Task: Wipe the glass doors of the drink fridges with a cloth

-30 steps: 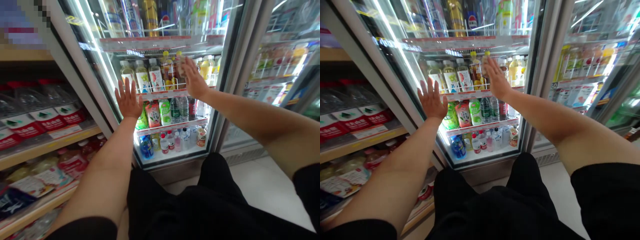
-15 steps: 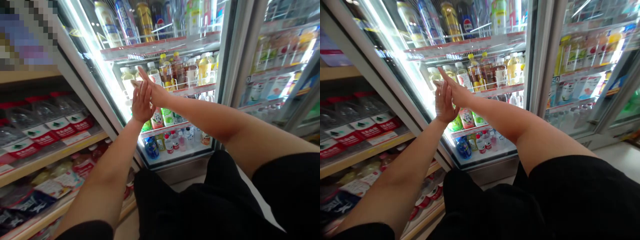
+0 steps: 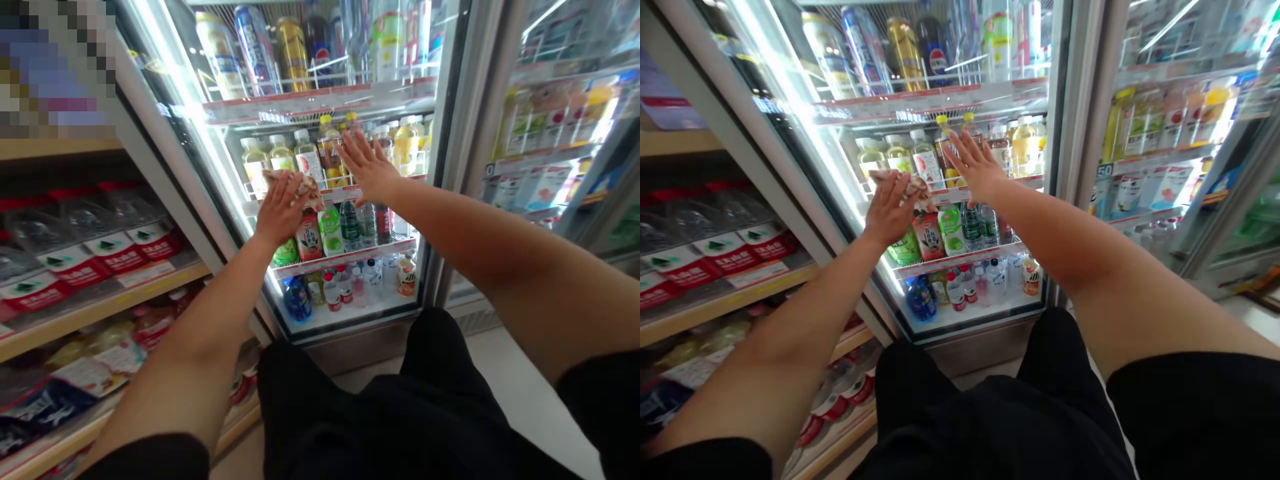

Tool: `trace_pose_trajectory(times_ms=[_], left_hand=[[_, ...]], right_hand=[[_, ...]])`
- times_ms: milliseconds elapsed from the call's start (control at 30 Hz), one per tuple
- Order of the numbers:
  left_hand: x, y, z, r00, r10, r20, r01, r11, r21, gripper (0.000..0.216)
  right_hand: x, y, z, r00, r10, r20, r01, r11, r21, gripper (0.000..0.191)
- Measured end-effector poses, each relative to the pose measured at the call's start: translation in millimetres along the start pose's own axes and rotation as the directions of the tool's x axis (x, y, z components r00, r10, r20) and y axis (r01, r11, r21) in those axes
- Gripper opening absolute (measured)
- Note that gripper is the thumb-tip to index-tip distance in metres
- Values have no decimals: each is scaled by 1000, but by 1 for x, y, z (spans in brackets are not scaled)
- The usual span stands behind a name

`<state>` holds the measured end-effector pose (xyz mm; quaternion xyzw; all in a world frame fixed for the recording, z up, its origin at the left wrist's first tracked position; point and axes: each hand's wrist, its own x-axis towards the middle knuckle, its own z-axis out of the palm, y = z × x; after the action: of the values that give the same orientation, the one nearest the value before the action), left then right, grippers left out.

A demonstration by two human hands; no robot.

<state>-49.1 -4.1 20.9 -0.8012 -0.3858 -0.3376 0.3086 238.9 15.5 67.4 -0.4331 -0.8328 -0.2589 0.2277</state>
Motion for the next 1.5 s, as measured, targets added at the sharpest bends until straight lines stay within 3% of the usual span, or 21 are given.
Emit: trace_pose_trajectory(times_ms=[133, 200, 300, 400, 467, 567, 700, 800, 933, 1033, 1167, 1267, 1367, 1500], left_hand=[[50, -14, -17, 982, -107, -153, 112, 993, 28, 65], [58, -9, -16, 967, -156, -202, 162, 987, 16, 72], [40, 12, -2, 969, -177, -171, 180, 984, 0, 70], [17, 24, 10, 990, -130, -57, 131, 991, 8, 65], [21, 17, 6, 997, -74, 0, 74, 997, 8, 63], [57, -8, -16, 999, -46, -21, 47, 999, 14, 69], [94, -23, -36, 976, -185, -118, 188, 982, 16, 82], [77, -4, -28, 975, -206, -77, 207, 978, 7, 78], [48, 14, -17, 996, -85, 6, 85, 996, -16, 68], [64, 1, -25, 999, -44, 4, 44, 999, 13, 69], [95, -12, -33, 985, -138, -99, 142, 989, 39, 75], [85, 4, -20, 978, -168, -121, 173, 984, 31, 72], [57, 22, -6, 997, -77, -32, 77, 997, 4, 66], [53, 9, -13, 998, 27, 58, -25, 999, -20, 66]], right_hand=[[2, -12, 0, 999, 47, 20, -47, 999, 6, 129], [2, -15, 0, 998, 58, 20, -59, 998, 22, 125], [3, -17, 3, 998, 66, 0, -66, 998, 14, 124], [4, -18, 10, 997, 75, -23, -75, 997, -20, 131], [5, -19, 13, 996, 87, -32, -88, 996, -26, 132], [6, -22, 13, 994, 105, -16, -105, 994, -31, 132], [4, -26, 7, 989, 144, 30, -143, 989, -48, 136], [1, -30, 4, 990, 143, 10, -143, 989, -28, 130], [-1, -34, 1, 987, 156, 31, -155, 986, -55, 131], [-1, -34, 0, 981, 180, 66, -173, 980, -94, 139], [0, -33, 0, 984, 167, 54, -162, 983, -85, 136], [-1, -34, 0, 983, 174, 54, -170, 982, -77, 135], [-2, -36, 0, 982, 183, 47, -177, 978, -112, 139], [-3, -35, 0, 985, 167, 39, -163, 982, -90, 140]])
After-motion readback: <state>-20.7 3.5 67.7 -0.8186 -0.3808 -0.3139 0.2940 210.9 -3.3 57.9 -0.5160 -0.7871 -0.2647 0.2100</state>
